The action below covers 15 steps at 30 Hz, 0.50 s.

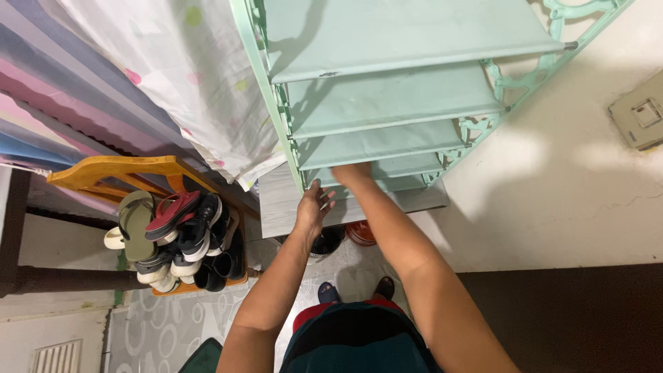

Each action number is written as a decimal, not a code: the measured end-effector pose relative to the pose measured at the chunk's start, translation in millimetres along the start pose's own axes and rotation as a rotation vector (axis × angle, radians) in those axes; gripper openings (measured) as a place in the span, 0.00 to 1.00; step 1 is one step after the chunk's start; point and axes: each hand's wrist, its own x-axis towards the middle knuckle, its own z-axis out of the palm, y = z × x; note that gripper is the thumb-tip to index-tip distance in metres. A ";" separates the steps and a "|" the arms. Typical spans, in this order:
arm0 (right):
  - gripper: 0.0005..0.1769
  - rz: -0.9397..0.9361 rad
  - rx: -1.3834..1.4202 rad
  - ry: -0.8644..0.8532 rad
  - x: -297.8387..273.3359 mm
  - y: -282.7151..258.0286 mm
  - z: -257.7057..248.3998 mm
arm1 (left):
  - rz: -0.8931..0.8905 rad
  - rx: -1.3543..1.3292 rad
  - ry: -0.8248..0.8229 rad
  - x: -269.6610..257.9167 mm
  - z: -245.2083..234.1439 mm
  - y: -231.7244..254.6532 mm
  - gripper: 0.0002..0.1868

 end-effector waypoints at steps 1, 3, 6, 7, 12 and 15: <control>0.25 -0.001 -0.007 0.061 5.6 6.4 -1.7 | -0.002 0.003 0.001 -1.8 1.2 2.2 0.29; 0.26 -0.032 -0.016 0.122 8.0 14.0 1.2 | -0.002 0.000 0.006 -3.3 2.0 2.2 0.29; 0.28 -0.108 0.010 0.068 -2.4 11.8 5.1 | 0.016 -0.014 -0.002 1.5 -0.1 -2.8 0.27; 0.27 -0.126 0.037 0.013 -7.0 3.7 8.7 | 0.028 -0.018 -0.012 4.6 -2.5 -5.2 0.27; 0.23 -0.131 0.088 -0.087 -4.2 -4.1 -0.3 | 0.057 -0.058 0.003 19.9 -9.1 -17.9 0.24; 0.24 -0.053 0.101 -0.036 -3.0 20.8 -8.9 | 0.051 -0.064 0.043 21.0 -7.8 -21.3 0.22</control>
